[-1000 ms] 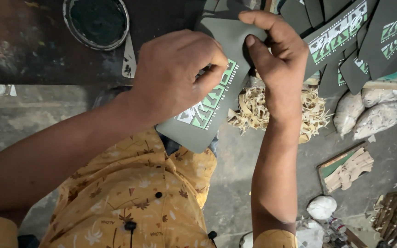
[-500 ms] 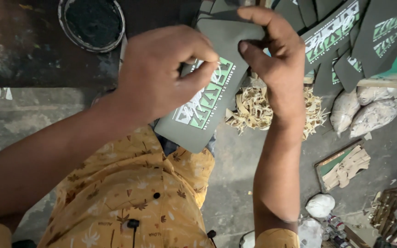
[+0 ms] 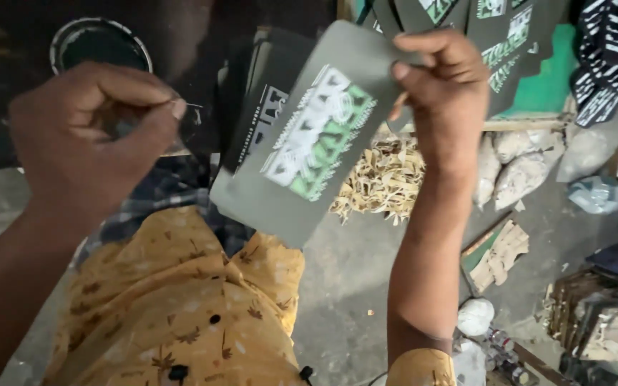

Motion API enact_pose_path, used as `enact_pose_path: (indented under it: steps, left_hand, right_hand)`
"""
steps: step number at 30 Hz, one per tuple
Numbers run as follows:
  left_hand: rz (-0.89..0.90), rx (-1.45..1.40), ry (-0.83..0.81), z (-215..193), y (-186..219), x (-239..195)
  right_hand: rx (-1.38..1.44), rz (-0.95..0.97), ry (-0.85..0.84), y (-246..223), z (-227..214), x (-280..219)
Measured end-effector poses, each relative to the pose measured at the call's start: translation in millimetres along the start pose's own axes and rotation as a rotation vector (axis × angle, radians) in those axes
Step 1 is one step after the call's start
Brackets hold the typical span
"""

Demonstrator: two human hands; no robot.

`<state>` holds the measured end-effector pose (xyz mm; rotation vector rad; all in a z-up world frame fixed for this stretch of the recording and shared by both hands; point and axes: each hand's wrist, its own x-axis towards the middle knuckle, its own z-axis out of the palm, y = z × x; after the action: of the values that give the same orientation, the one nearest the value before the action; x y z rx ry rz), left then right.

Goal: Applying adhesive to printed tags and stacking them for finishing.

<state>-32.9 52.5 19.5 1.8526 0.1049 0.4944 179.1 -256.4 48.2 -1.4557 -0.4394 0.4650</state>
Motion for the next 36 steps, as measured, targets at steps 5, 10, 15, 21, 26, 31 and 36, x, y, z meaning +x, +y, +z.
enact_pose_path:
  steps: [5, 10, 15, 21, 26, 31, 36]
  left_hand:
    - [0.099, 0.085, -0.008, -6.0, -1.8, -13.1]
    - [-0.016, 0.075, 0.045, -6.6, -4.6, -27.2]
    - [-0.021, -0.064, 0.071, -9.4, -20.7, -40.2]
    - [-0.043, 0.011, 0.080, -5.9, -28.4, -41.1]
    - [-0.128, 0.066, 0.094, -22.7, -68.1, -34.2]
    - [0.098, 0.387, 0.162, -49.6, -131.4, -26.7]
    - [0.124, 0.583, 0.216, -50.9, -134.4, -18.7]
  right_hand:
    - [0.026, -0.054, 0.047, -8.5, 3.1, -3.7]
    - [0.175, 0.026, 0.068, 7.0, 3.6, -4.5]
    - [0.263, -0.126, 0.440, -22.3, -27.0, -3.1]
    - [0.202, -0.106, 0.703, 22.5, -119.3, -13.8]
    - [-0.437, -0.099, 0.581, 30.1, 35.4, -27.8]
    - [-0.727, -0.195, 0.047, 33.6, 72.7, -29.6]
    - [-0.966, -0.126, 0.008, 30.7, 77.1, -16.2]
